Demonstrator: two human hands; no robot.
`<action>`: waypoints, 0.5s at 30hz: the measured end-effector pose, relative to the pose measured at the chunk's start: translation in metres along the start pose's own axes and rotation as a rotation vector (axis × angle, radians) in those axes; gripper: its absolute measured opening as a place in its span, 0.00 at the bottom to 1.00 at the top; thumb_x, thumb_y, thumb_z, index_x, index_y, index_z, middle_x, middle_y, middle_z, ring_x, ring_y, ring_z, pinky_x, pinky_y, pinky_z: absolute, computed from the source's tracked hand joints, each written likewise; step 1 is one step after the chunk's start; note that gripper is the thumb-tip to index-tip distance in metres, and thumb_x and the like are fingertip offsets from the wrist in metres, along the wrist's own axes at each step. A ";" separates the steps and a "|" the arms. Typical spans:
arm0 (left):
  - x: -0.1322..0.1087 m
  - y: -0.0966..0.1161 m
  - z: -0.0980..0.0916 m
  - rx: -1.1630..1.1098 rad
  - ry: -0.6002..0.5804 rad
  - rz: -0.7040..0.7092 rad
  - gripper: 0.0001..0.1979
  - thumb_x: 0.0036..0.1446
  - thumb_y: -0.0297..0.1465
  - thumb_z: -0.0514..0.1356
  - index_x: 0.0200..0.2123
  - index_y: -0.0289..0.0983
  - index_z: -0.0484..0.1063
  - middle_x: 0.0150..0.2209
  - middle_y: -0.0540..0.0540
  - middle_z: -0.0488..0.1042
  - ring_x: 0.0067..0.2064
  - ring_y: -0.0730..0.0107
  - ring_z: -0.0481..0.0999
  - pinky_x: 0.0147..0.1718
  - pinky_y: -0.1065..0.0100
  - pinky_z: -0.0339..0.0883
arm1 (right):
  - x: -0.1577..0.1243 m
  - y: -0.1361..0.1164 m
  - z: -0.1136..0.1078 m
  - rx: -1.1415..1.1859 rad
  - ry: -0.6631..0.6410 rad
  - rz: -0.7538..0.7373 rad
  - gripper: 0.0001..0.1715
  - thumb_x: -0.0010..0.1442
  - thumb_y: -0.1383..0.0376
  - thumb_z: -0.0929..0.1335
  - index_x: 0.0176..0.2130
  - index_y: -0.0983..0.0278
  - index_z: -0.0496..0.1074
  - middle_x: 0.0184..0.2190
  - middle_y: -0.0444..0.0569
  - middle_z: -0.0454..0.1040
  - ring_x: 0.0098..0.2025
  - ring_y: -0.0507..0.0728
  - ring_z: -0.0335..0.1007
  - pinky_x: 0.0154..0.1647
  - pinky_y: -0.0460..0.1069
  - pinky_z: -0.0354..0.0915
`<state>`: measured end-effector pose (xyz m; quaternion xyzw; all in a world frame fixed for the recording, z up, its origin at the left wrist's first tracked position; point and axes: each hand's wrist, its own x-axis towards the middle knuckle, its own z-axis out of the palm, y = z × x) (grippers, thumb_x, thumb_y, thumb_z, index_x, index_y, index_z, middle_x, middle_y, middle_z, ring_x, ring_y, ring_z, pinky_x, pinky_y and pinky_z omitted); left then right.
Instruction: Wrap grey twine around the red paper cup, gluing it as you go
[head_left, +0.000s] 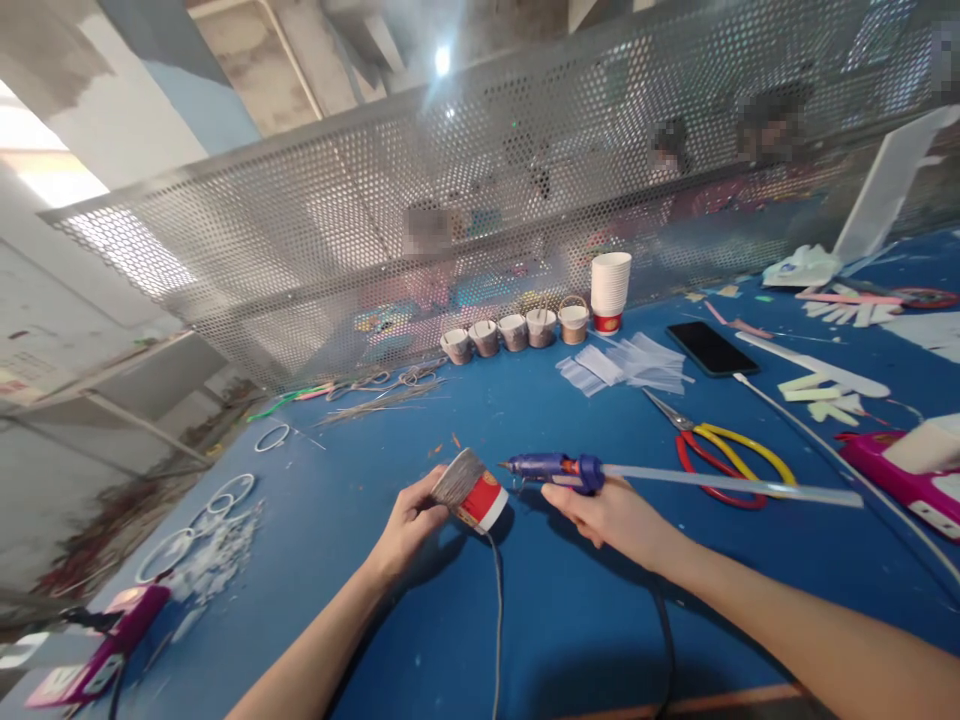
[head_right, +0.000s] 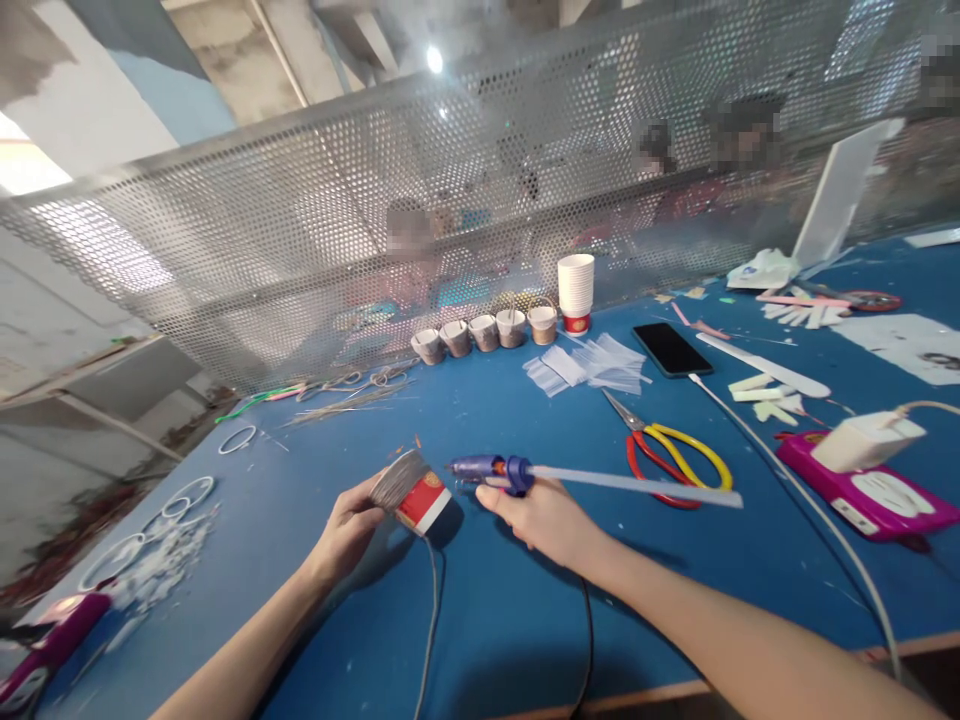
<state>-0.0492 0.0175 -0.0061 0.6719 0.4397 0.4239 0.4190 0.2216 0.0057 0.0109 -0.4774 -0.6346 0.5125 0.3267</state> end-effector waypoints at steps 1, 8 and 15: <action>0.000 -0.002 0.000 -0.032 0.011 -0.008 0.16 0.49 0.38 0.61 0.39 0.35 0.78 0.42 0.41 0.78 0.46 0.53 0.72 0.48 0.59 0.62 | 0.004 0.003 -0.003 -0.001 0.016 0.029 0.21 0.59 0.53 0.62 0.21 0.62 0.66 0.15 0.41 0.64 0.15 0.50 0.57 0.19 0.46 0.56; 0.002 0.005 0.008 -0.085 0.033 -0.090 0.17 0.50 0.37 0.61 0.41 0.34 0.76 0.41 0.41 0.77 0.44 0.56 0.73 0.46 0.60 0.64 | 0.034 0.024 -0.015 -0.703 0.275 -0.099 0.20 0.62 0.53 0.62 0.38 0.62 0.76 0.36 0.52 0.76 0.43 0.62 0.69 0.43 0.51 0.61; 0.003 0.018 0.016 -0.004 0.048 -0.154 0.14 0.48 0.35 0.61 0.37 0.34 0.75 0.35 0.46 0.77 0.37 0.63 0.73 0.41 0.65 0.66 | 0.023 0.015 -0.028 -0.779 0.235 -0.128 0.18 0.63 0.54 0.62 0.38 0.63 0.74 0.37 0.52 0.75 0.42 0.61 0.70 0.42 0.50 0.61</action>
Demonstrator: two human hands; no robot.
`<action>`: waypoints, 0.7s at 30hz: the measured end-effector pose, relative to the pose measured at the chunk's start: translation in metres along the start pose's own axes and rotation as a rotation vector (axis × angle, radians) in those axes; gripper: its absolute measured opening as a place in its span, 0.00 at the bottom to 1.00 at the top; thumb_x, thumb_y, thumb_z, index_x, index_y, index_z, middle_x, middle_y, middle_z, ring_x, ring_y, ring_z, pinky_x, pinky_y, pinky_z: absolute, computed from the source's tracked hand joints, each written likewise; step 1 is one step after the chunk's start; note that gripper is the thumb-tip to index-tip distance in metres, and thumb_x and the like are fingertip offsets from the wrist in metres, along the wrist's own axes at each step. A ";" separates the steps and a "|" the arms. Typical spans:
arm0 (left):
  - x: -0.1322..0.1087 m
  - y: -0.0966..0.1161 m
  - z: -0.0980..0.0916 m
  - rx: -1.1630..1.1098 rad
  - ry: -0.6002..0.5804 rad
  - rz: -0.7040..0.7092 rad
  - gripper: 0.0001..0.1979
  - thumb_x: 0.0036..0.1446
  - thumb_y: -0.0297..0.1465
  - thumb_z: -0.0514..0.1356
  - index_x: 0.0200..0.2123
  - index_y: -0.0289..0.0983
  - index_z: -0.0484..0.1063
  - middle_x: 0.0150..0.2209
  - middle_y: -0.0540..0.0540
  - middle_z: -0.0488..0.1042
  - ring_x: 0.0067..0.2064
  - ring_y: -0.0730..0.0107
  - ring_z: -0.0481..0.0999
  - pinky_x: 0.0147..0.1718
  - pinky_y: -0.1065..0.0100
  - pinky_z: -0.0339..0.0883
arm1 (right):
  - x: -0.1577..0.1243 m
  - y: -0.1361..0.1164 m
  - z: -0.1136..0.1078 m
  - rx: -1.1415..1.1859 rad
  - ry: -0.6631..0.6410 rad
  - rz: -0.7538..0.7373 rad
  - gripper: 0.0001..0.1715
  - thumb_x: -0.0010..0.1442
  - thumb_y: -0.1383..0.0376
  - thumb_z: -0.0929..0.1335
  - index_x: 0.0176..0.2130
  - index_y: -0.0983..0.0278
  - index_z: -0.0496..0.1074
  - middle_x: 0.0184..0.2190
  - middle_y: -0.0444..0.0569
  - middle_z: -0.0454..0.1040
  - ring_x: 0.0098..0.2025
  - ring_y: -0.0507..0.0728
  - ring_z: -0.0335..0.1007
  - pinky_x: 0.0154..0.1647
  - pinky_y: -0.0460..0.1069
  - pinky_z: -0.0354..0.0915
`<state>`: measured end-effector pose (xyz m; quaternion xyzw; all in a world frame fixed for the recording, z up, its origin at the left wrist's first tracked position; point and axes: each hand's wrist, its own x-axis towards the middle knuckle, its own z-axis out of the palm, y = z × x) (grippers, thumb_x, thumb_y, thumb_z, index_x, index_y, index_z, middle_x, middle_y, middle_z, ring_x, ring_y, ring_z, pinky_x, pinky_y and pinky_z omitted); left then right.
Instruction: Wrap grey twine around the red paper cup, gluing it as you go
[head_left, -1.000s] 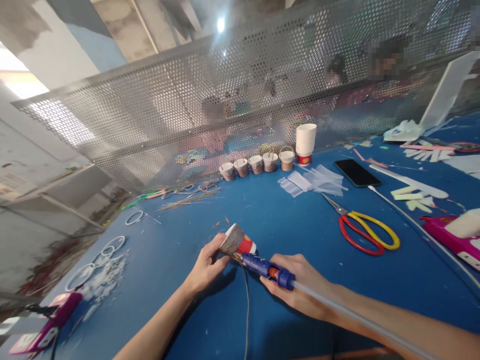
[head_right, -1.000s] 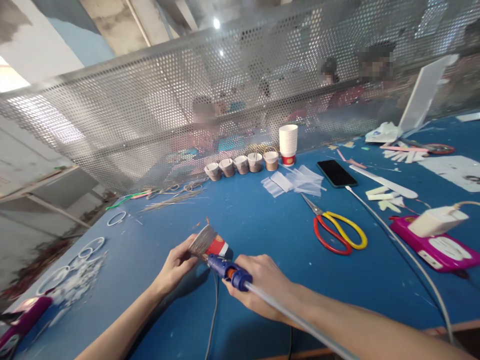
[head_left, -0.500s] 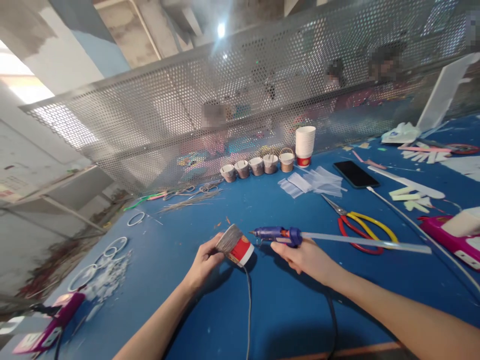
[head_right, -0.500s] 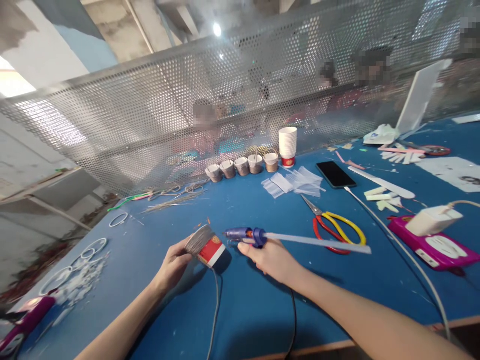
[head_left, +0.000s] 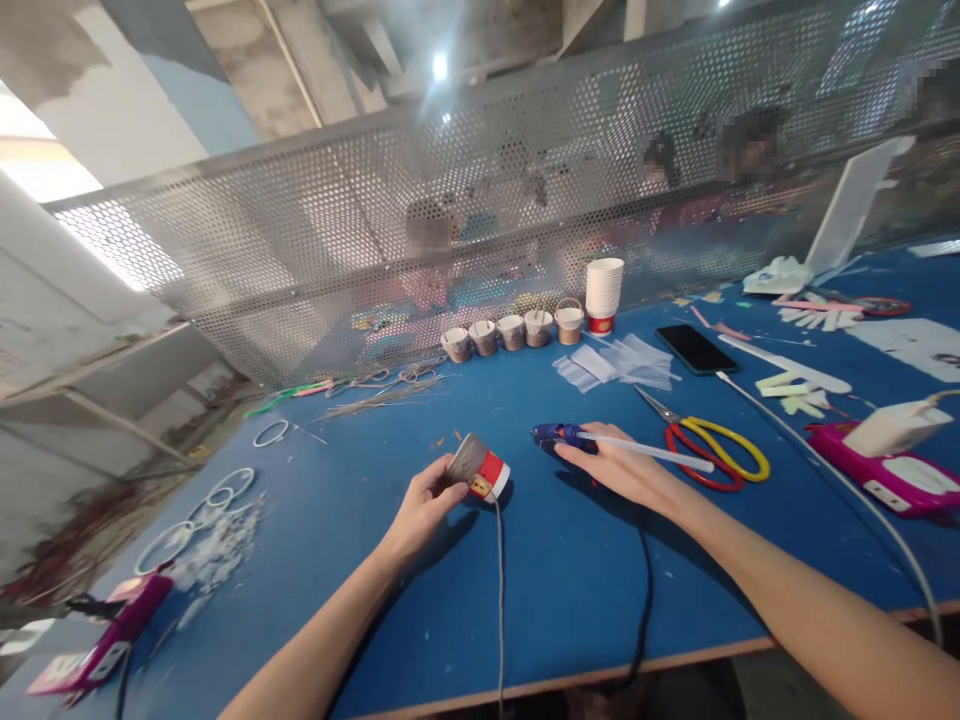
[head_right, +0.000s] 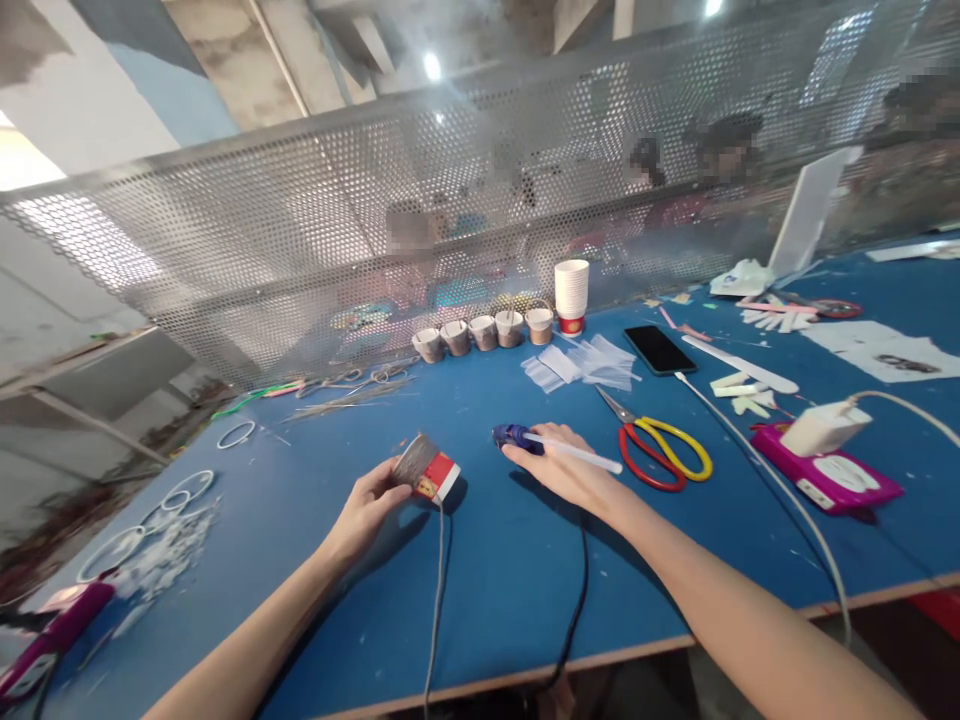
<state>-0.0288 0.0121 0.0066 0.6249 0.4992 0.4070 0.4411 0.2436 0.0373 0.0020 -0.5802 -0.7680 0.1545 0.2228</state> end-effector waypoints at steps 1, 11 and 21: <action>0.000 0.002 0.000 0.006 0.022 -0.001 0.14 0.48 0.34 0.61 0.37 0.34 0.75 0.34 0.46 0.77 0.37 0.63 0.73 0.41 0.65 0.66 | -0.006 0.000 -0.007 -0.030 0.007 -0.006 0.18 0.62 0.54 0.63 0.36 0.63 0.74 0.37 0.52 0.75 0.42 0.61 0.70 0.41 0.50 0.61; -0.009 0.011 0.005 0.282 0.148 0.227 0.07 0.50 0.32 0.58 0.32 0.35 0.69 0.32 0.47 0.71 0.36 0.66 0.70 0.37 0.67 0.64 | -0.053 -0.057 -0.013 0.757 -0.228 0.116 0.10 0.53 0.59 0.69 0.35 0.62 0.68 0.33 0.47 0.74 0.37 0.56 0.71 0.38 0.48 0.63; -0.023 0.024 0.011 0.590 0.310 0.435 0.04 0.50 0.29 0.55 0.25 0.37 0.65 0.25 0.51 0.64 0.28 0.70 0.64 0.28 0.70 0.60 | -0.026 -0.101 0.026 1.604 -0.531 0.517 0.14 0.45 0.64 0.72 0.30 0.65 0.65 0.25 0.42 0.69 0.19 0.46 0.60 0.21 0.45 0.59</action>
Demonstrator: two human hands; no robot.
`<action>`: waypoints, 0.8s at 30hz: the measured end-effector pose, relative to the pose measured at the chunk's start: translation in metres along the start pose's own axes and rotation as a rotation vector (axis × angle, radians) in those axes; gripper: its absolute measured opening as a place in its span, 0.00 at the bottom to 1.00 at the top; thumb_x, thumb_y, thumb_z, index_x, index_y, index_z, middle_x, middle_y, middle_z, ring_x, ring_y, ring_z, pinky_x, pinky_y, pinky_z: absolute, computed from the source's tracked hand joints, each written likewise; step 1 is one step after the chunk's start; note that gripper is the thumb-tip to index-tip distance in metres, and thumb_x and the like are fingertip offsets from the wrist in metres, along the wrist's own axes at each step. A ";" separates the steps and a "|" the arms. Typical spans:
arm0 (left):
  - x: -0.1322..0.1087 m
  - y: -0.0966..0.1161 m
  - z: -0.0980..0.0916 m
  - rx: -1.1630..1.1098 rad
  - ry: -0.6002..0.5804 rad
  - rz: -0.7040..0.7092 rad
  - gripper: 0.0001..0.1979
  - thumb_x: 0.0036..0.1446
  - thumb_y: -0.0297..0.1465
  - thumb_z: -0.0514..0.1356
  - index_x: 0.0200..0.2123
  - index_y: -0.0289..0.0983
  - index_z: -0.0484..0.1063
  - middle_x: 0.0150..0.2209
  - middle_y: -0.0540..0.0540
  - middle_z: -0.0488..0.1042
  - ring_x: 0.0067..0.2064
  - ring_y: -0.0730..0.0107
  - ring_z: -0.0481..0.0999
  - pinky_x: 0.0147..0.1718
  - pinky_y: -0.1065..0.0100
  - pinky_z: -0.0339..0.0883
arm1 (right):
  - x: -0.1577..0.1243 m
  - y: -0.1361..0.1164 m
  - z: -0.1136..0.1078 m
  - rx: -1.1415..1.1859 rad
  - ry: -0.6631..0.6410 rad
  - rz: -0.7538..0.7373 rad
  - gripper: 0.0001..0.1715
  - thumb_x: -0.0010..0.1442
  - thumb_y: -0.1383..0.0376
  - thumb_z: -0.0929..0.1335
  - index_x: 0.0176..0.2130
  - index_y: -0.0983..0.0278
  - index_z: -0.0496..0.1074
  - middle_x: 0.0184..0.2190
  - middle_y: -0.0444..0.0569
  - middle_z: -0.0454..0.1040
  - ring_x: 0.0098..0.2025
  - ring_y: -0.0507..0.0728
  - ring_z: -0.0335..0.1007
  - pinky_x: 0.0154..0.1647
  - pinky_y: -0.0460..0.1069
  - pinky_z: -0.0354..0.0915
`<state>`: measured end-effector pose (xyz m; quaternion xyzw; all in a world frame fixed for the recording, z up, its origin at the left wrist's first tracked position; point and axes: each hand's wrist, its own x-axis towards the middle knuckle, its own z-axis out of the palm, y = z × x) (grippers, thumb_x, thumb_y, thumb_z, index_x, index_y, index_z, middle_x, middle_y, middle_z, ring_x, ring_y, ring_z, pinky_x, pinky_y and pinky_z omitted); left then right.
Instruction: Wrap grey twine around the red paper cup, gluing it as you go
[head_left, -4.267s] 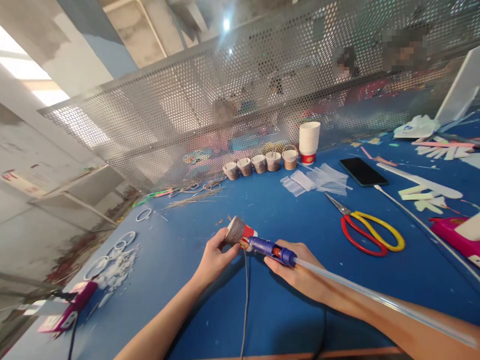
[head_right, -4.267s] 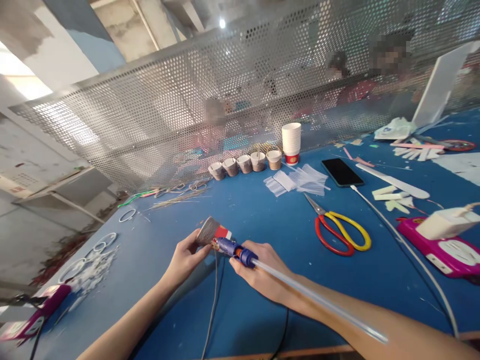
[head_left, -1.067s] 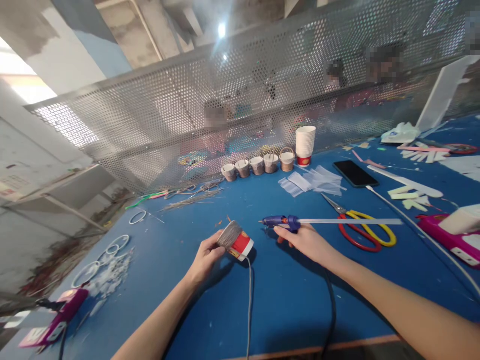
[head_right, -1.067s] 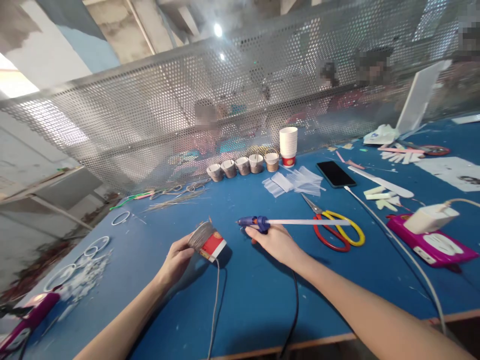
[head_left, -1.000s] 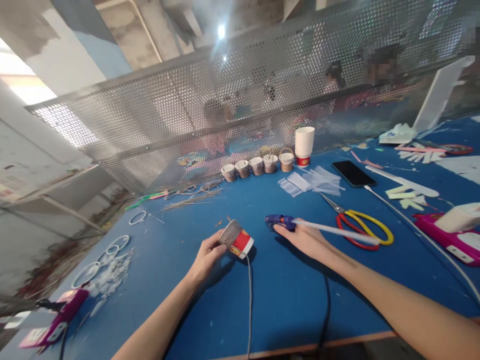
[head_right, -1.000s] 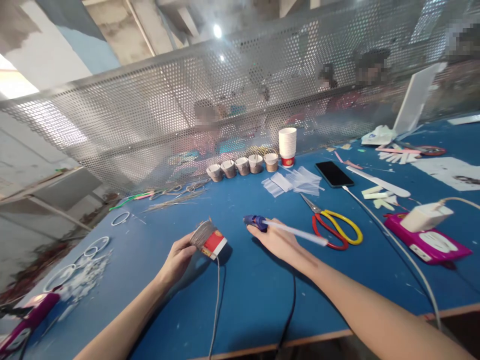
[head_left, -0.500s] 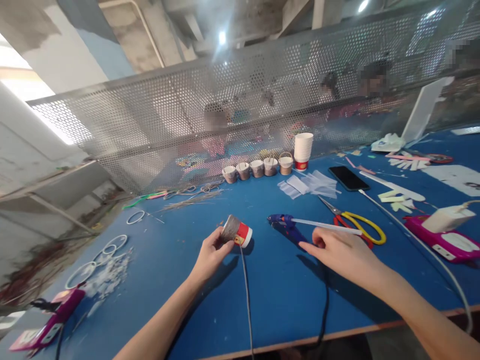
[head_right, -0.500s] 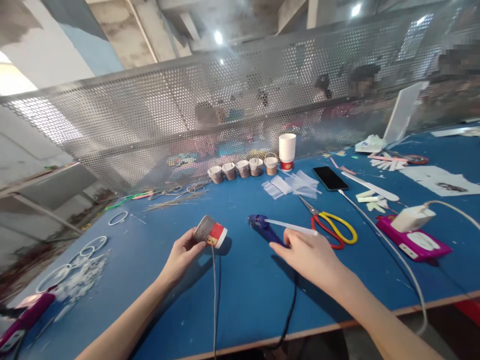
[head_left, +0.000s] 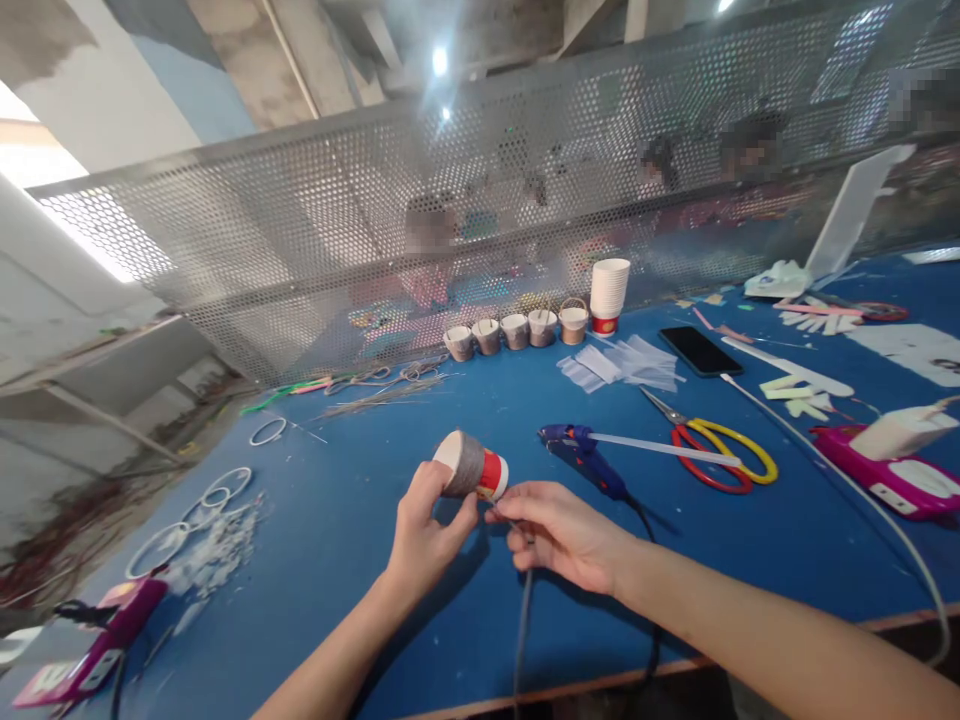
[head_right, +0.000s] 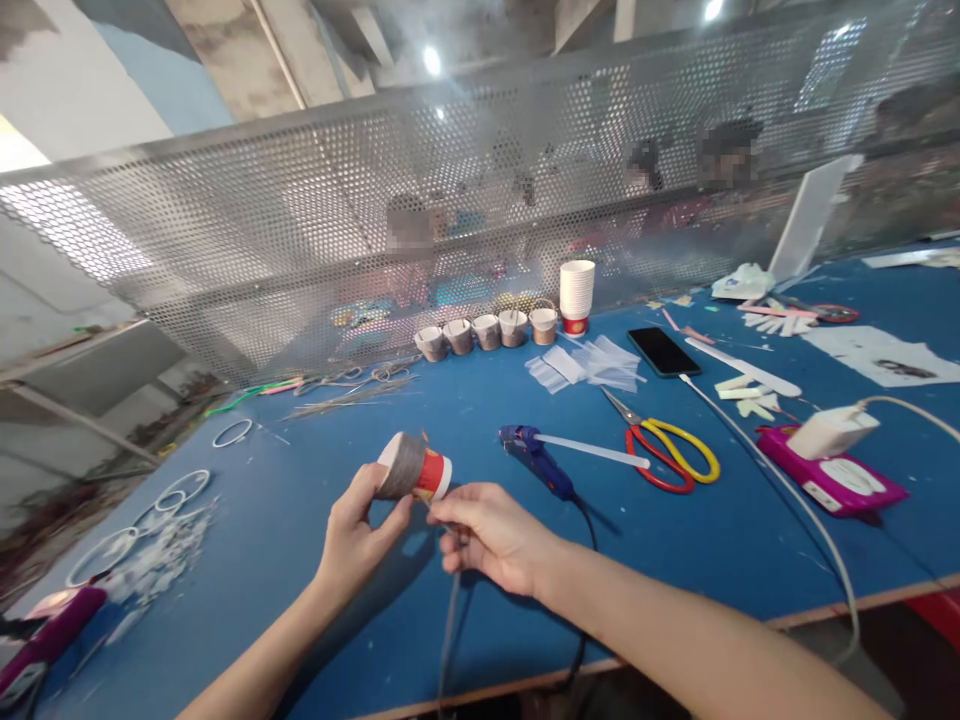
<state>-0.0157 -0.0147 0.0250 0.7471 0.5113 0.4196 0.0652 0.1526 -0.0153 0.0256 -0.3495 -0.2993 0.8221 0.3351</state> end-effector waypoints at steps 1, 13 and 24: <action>0.000 0.000 0.000 0.006 0.005 -0.008 0.04 0.50 0.29 0.55 0.24 0.37 0.64 0.24 0.51 0.64 0.27 0.70 0.64 0.28 0.70 0.60 | -0.002 -0.002 -0.002 -0.103 0.037 -0.022 0.11 0.48 0.65 0.71 0.30 0.65 0.65 0.24 0.40 0.67 0.18 0.45 0.56 0.18 0.43 0.54; 0.001 0.013 0.001 -0.229 -0.274 -0.378 0.08 0.47 0.34 0.55 0.21 0.36 0.64 0.21 0.54 0.60 0.26 0.73 0.59 0.25 0.73 0.55 | -0.001 0.000 -0.017 -1.264 0.327 -0.913 0.05 0.57 0.69 0.69 0.32 0.61 0.76 0.27 0.43 0.71 0.27 0.50 0.67 0.28 0.44 0.58; 0.003 0.017 -0.001 -0.342 -0.340 -0.448 0.08 0.47 0.34 0.58 0.22 0.35 0.67 0.21 0.53 0.62 0.26 0.73 0.60 0.26 0.73 0.56 | -0.001 0.001 -0.016 -1.167 0.364 -0.857 0.05 0.54 0.69 0.69 0.27 0.62 0.73 0.26 0.43 0.71 0.27 0.51 0.66 0.30 0.45 0.60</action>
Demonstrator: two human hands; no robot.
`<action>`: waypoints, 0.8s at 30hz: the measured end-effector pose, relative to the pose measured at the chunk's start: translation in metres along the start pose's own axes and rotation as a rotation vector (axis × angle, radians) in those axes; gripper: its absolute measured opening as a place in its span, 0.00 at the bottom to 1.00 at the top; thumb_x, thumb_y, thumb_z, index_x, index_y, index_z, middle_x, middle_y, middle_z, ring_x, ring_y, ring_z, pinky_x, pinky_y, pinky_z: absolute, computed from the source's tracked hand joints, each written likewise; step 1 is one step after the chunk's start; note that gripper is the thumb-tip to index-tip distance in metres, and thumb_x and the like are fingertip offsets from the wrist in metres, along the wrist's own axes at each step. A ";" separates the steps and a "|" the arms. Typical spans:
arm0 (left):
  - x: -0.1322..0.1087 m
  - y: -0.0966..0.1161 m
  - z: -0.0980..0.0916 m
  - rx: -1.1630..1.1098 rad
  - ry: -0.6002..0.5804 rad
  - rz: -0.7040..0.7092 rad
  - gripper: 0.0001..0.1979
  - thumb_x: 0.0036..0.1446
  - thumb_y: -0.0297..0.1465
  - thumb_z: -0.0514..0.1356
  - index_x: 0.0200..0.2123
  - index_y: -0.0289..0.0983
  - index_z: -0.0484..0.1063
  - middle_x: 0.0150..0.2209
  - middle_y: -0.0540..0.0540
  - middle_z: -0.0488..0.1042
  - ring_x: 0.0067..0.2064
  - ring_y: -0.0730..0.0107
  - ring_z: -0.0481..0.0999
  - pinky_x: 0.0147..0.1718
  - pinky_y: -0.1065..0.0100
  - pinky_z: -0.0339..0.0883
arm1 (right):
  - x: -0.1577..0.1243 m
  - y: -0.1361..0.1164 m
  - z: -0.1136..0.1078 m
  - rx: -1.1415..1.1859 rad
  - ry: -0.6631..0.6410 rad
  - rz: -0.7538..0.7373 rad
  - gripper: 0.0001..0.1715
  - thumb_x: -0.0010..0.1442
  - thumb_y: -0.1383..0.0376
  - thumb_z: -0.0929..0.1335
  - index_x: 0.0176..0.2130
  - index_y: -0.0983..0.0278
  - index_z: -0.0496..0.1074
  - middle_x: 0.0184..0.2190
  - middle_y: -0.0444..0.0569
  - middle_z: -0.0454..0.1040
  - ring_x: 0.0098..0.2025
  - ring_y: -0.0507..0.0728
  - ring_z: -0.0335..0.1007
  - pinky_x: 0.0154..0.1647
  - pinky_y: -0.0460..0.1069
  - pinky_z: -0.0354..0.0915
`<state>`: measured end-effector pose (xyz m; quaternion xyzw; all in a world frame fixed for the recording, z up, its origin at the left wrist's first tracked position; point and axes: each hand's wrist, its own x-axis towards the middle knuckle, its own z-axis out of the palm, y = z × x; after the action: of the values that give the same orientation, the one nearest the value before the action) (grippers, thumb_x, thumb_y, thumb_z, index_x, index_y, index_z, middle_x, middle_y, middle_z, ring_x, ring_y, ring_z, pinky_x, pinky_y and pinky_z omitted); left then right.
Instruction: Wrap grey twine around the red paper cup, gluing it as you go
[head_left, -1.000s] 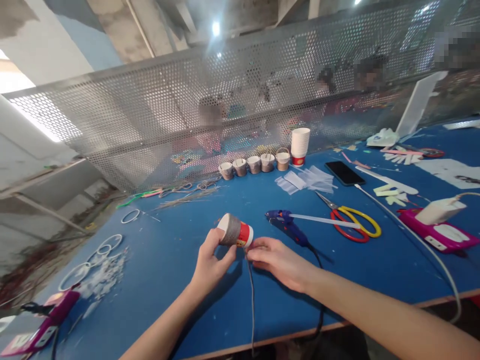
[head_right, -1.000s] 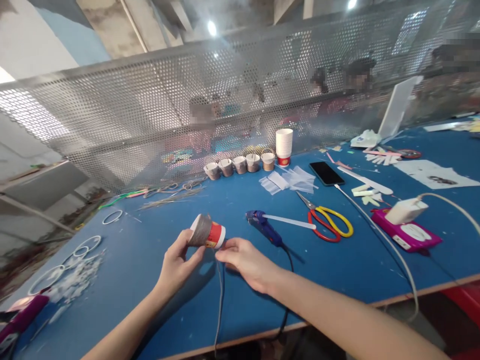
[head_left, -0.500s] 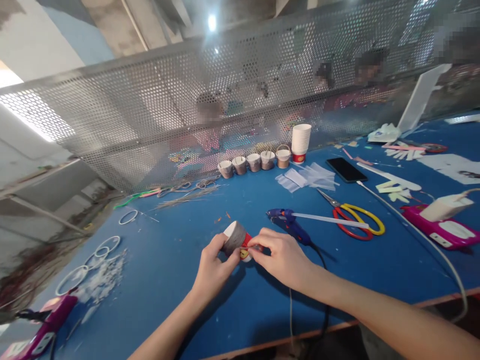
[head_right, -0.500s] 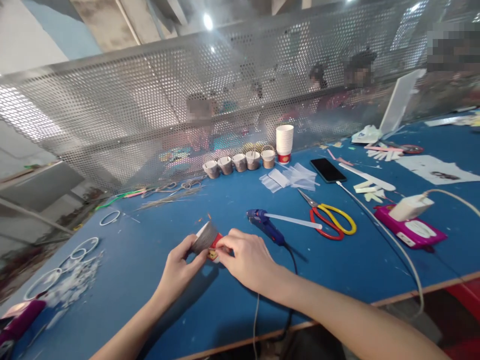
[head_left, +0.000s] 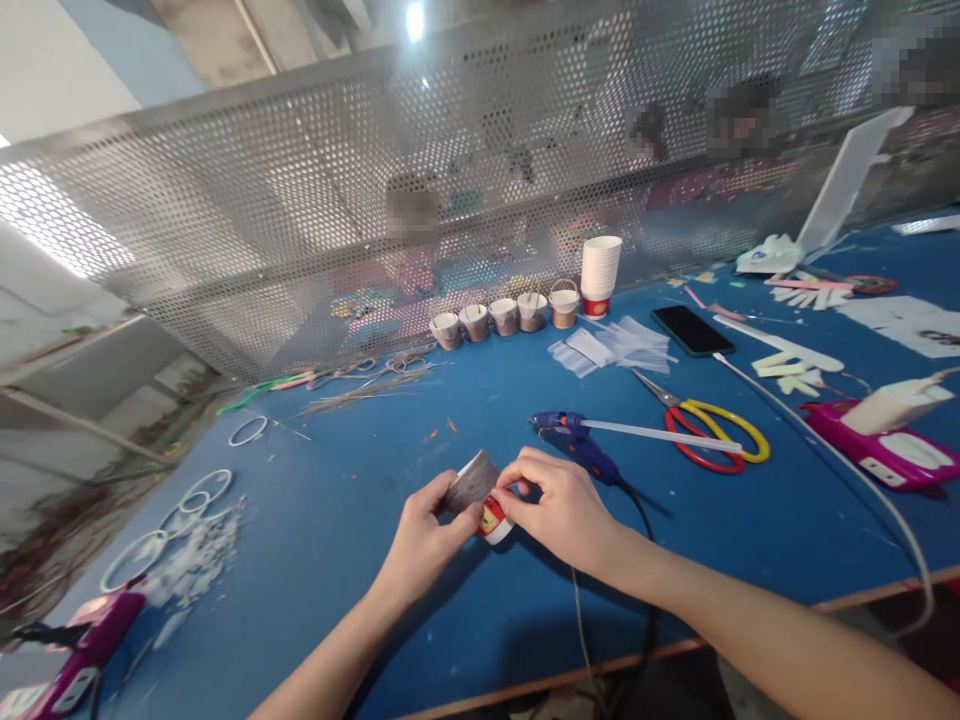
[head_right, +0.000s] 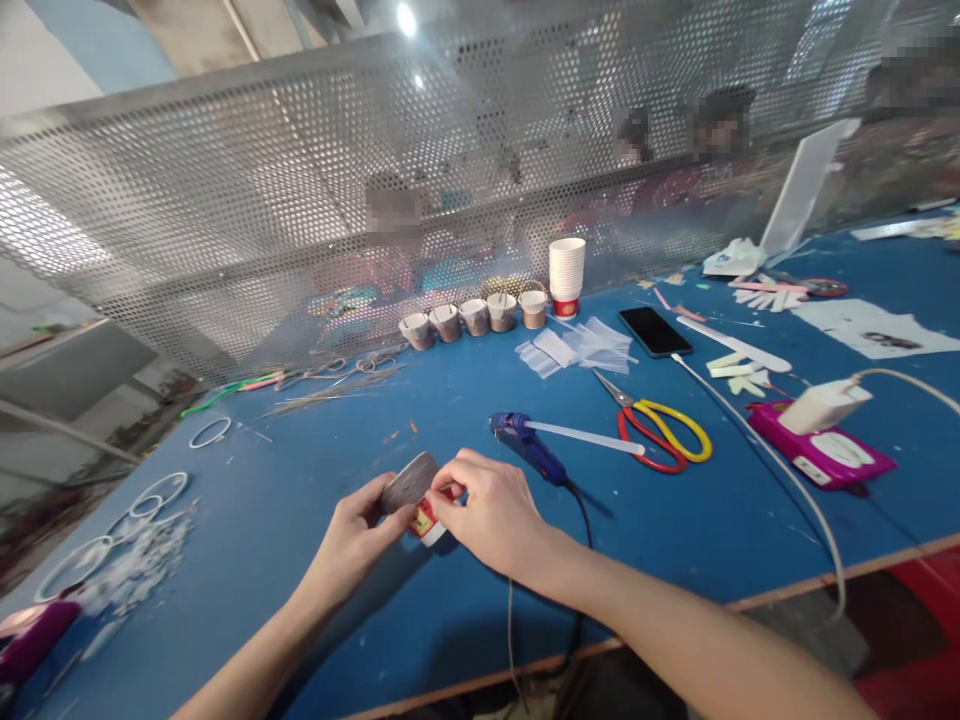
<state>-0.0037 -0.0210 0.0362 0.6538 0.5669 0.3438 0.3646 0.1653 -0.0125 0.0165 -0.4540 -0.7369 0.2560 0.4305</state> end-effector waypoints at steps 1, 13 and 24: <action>0.000 0.000 0.000 -0.001 0.004 0.002 0.08 0.47 0.34 0.58 0.22 0.35 0.66 0.21 0.53 0.61 0.26 0.73 0.60 0.26 0.73 0.56 | 0.000 0.000 0.000 0.011 -0.009 0.019 0.05 0.54 0.69 0.69 0.27 0.62 0.72 0.26 0.43 0.71 0.28 0.51 0.66 0.30 0.45 0.60; -0.001 -0.002 -0.001 0.018 -0.004 0.048 0.07 0.47 0.33 0.57 0.22 0.35 0.66 0.22 0.53 0.61 0.26 0.73 0.60 0.26 0.73 0.56 | 0.001 0.001 0.000 0.085 -0.018 0.062 0.05 0.54 0.70 0.69 0.27 0.61 0.72 0.27 0.43 0.71 0.29 0.51 0.68 0.32 0.45 0.61; 0.000 -0.009 -0.004 0.056 -0.008 0.168 0.06 0.47 0.31 0.57 0.23 0.35 0.68 0.25 0.50 0.66 0.28 0.71 0.64 0.29 0.71 0.60 | 0.000 0.004 -0.001 0.135 -0.035 0.088 0.05 0.54 0.71 0.68 0.28 0.61 0.72 0.28 0.43 0.72 0.29 0.51 0.68 0.30 0.45 0.61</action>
<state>-0.0111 -0.0201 0.0304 0.7105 0.5179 0.3547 0.3181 0.1677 -0.0110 0.0138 -0.4514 -0.7045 0.3318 0.4356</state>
